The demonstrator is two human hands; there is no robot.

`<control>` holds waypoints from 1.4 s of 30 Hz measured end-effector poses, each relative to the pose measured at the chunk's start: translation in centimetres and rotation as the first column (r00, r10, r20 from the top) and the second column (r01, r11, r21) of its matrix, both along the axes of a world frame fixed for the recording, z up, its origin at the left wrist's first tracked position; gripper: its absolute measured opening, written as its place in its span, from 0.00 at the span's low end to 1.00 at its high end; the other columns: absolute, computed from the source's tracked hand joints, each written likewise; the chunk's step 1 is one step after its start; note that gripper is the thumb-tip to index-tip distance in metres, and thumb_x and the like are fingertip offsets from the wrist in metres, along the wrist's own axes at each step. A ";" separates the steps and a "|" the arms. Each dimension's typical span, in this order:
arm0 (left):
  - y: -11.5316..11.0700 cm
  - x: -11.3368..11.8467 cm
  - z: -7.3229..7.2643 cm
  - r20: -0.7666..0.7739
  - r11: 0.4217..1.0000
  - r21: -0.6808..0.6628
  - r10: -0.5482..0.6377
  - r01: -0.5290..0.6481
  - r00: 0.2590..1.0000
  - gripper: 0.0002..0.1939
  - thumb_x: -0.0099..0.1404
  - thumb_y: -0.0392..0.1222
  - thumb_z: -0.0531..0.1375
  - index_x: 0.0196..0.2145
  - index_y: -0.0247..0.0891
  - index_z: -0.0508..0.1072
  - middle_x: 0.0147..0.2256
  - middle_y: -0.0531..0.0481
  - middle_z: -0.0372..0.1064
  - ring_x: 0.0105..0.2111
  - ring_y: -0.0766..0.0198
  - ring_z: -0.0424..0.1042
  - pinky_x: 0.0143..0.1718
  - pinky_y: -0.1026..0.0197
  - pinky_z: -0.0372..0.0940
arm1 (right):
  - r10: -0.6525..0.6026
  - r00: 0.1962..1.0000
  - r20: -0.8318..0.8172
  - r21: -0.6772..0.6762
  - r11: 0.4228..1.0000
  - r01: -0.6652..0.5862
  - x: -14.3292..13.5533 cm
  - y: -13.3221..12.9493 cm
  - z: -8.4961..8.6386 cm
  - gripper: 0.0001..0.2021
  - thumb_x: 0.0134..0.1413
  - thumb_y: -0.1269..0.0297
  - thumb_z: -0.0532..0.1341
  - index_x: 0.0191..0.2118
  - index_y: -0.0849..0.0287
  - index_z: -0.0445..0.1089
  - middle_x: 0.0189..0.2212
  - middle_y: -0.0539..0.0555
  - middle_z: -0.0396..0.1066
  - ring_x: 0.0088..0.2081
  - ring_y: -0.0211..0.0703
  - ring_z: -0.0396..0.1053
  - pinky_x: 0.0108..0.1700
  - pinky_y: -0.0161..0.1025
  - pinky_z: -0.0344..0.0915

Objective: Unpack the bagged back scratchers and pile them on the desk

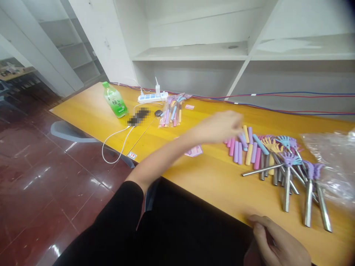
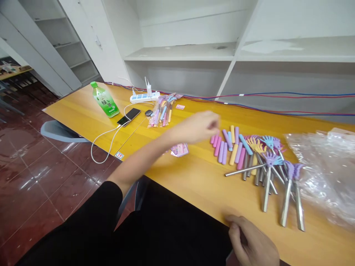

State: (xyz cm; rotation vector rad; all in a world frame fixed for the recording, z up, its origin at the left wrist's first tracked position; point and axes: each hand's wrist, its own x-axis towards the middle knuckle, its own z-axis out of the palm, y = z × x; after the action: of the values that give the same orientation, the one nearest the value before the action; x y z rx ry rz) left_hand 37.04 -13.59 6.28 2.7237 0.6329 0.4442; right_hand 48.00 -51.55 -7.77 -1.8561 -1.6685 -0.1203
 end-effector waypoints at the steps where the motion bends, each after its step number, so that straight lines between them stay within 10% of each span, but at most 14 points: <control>1: 1.9 -0.7 0.3 -0.058 0.994 0.062 0.092 -0.088 0.994 0.15 0.78 0.43 0.54 0.48 0.32 0.77 0.49 0.35 0.72 0.49 0.49 0.74 0.52 0.49 0.69 | 0.037 0.998 0.043 0.019 0.999 -0.038 0.0 0.2 0.1 0.11 0.71 0.60 0.58 0.43 0.54 0.78 0.38 0.52 0.83 0.36 0.46 0.83 0.38 0.38 0.75; 5: 9.1 -4.9 0.5 -0.167 0.834 0.263 0.534 -0.484 0.829 0.21 0.74 0.39 0.59 0.59 0.23 0.70 0.58 0.25 0.69 0.61 0.40 0.66 0.64 0.45 0.59 | 0.051 0.997 0.056 0.099 0.994 -0.057 -0.5 0.9 0.5 0.10 0.73 0.61 0.56 0.43 0.54 0.75 0.35 0.50 0.82 0.33 0.44 0.82 0.36 0.37 0.73; 17: 13.8 -6.2 -1.7 -0.210 0.731 0.220 0.682 -0.646 0.701 0.23 0.71 0.34 0.57 0.62 0.24 0.68 0.53 0.27 0.75 0.56 0.46 0.74 0.59 0.52 0.64 | 0.097 0.995 -0.027 0.127 0.987 -0.093 -0.8 1.4 1.0 0.07 0.72 0.65 0.58 0.44 0.55 0.75 0.35 0.51 0.81 0.34 0.43 0.82 0.37 0.36 0.74; 23: 12.0 -6.6 0.7 -0.119 0.762 0.206 0.642 -0.614 0.757 0.17 0.76 0.35 0.52 0.58 0.24 0.69 0.54 0.26 0.74 0.55 0.46 0.74 0.59 0.50 0.64 | 0.104 0.991 -0.084 0.141 0.986 -0.091 -0.6 1.4 0.8 0.07 0.68 0.67 0.60 0.43 0.54 0.77 0.36 0.51 0.81 0.36 0.44 0.82 0.39 0.36 0.76; 28: 3.3 -9.2 1.8 -0.026 0.831 0.218 0.529 -0.512 0.848 0.15 0.75 0.32 0.51 0.56 0.32 0.68 0.54 0.33 0.72 0.54 0.51 0.73 0.58 0.52 0.66 | 0.036 0.941 -0.335 0.084 0.996 -0.008 -1.6 1.5 1.9 0.06 0.69 0.62 0.61 0.43 0.53 0.77 0.36 0.52 0.81 0.37 0.45 0.82 0.38 0.35 0.77; 33: -10.2 -14.1 -2.2 -0.148 0.979 0.111 0.185 -0.170 0.972 0.12 0.73 0.37 0.56 0.53 0.41 0.70 0.52 0.41 0.68 0.39 0.55 0.75 0.38 0.56 0.70 | 0.032 0.397 -0.917 0.032 0.999 -0.007 -5.1 5.4 5.1 0.24 0.73 0.47 0.59 0.67 0.48 0.59 0.41 0.52 0.74 0.21 0.34 0.64 0.19 0.34 0.63; 38: -15.1 -16.1 -4.1 -0.208 0.991 -0.106 0.054 -0.078 0.977 0.09 0.75 0.44 0.58 0.51 0.41 0.70 0.52 0.41 0.68 0.37 0.56 0.75 0.36 0.56 0.68 | -0.028 0.004 -1.000 -0.028 0.997 0.079 -5.6 11.4 6.6 0.30 0.57 0.39 0.71 0.52 0.58 0.67 0.26 0.45 0.65 0.22 0.34 0.60 0.20 0.32 0.57; 40: -15.0 -16.0 -3.5 -0.183 0.933 -0.359 -0.054 -0.016 0.982 0.13 0.74 0.52 0.62 0.46 0.41 0.69 0.46 0.45 0.72 0.38 0.56 0.75 0.38 0.58 0.68 | 0.016 -0.080 -0.997 0.006 0.992 0.122 -5.7 12.3 6.8 0.29 0.52 0.41 0.75 0.47 0.60 0.70 0.24 0.45 0.64 0.23 0.33 0.60 0.22 0.31 0.58; 42: -14.9 -15.9 -3.1 -0.110 0.710 -0.703 -0.161 0.038 0.981 0.18 0.74 0.59 0.62 0.46 0.41 0.67 0.39 0.49 0.74 0.32 0.61 0.74 0.33 0.62 0.67 | 0.049 -0.147 -0.988 0.035 0.995 0.098 -6.2 12.2 7.0 0.29 0.51 0.42 0.77 0.46 0.60 0.72 0.24 0.46 0.65 0.24 0.33 0.60 0.24 0.32 0.59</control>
State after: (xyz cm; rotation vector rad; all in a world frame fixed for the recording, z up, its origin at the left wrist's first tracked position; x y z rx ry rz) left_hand 21.17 -28.45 3.17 2.0444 0.5414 -0.0644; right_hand 41.84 -39.40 -0.75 -1.0841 -0.3500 1.0331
